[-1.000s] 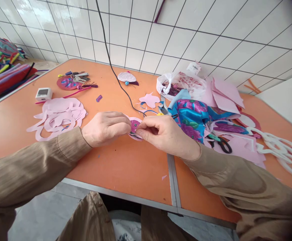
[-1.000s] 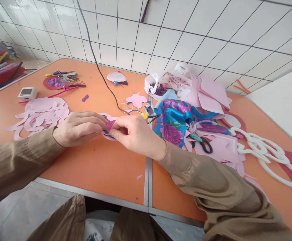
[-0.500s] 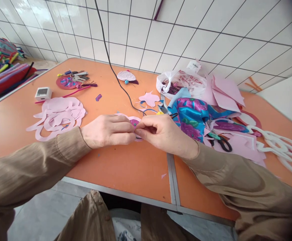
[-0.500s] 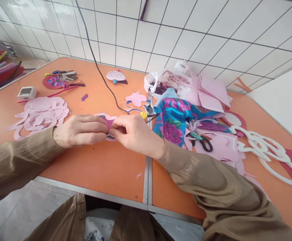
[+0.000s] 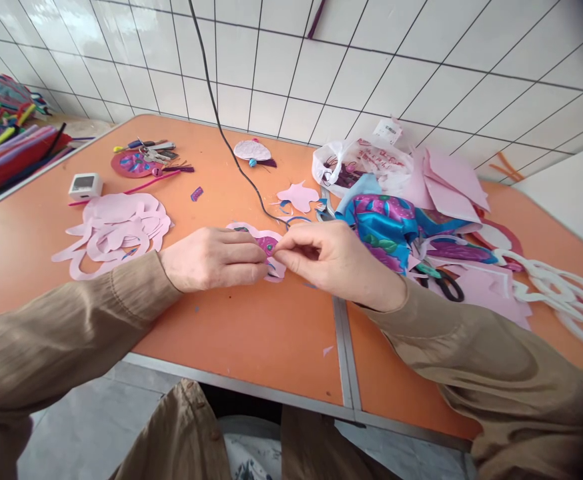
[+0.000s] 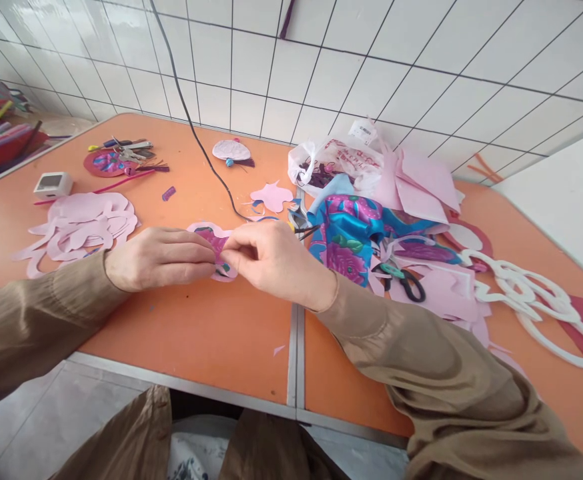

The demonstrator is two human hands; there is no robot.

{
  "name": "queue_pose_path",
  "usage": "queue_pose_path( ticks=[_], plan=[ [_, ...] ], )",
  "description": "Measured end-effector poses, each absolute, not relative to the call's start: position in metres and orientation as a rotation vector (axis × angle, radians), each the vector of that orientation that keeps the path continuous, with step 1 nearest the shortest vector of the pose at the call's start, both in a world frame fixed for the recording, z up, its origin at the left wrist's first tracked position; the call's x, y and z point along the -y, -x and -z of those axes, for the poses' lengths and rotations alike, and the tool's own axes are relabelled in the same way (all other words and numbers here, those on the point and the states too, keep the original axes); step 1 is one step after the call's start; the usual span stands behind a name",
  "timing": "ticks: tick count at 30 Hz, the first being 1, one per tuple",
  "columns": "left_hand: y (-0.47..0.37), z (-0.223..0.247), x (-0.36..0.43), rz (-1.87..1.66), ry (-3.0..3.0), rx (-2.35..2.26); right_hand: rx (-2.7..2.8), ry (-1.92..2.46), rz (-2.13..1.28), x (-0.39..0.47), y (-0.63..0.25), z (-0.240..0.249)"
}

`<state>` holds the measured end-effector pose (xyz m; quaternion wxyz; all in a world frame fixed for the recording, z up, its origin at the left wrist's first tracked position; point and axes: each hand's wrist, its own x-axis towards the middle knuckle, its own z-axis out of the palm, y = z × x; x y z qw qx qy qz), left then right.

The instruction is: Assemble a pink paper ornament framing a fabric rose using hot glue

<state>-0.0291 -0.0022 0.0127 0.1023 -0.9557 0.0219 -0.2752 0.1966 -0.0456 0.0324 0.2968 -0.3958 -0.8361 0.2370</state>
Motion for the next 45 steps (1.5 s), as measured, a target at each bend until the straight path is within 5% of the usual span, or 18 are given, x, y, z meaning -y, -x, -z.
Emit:
queue_pose_path(
  ticks=[12, 22, 26, 33, 40, 45],
  plan=[
    [0.038, -0.01, -0.011, 1.296, 2.744, 0.238, 2.958, 1.167, -0.195, 0.012, -0.251, -0.045],
    [0.05, -0.009, -0.023, 1.552, 2.256, 1.008, 3.029, 1.015, 0.157, -0.008, -0.242, -0.016],
    [0.048, -0.011, -0.021, 1.524, 2.252, 0.911, 2.891, 0.877, -0.001, -0.011, -0.253, -0.027],
    [0.044, -0.013, -0.012, 1.405, 2.347, 0.571, 2.19, 0.87, -0.792, 0.007, -0.26, -0.05],
    [0.048, -0.012, -0.009, 1.32, 2.409, 0.47, 1.975, 0.87, -1.079, 0.026, -0.249, -0.052],
    [0.048, -0.009, -0.009, 1.232, 2.441, 0.425, 2.111, 0.946, -0.946, 0.036, -0.24, -0.06]
  ],
)
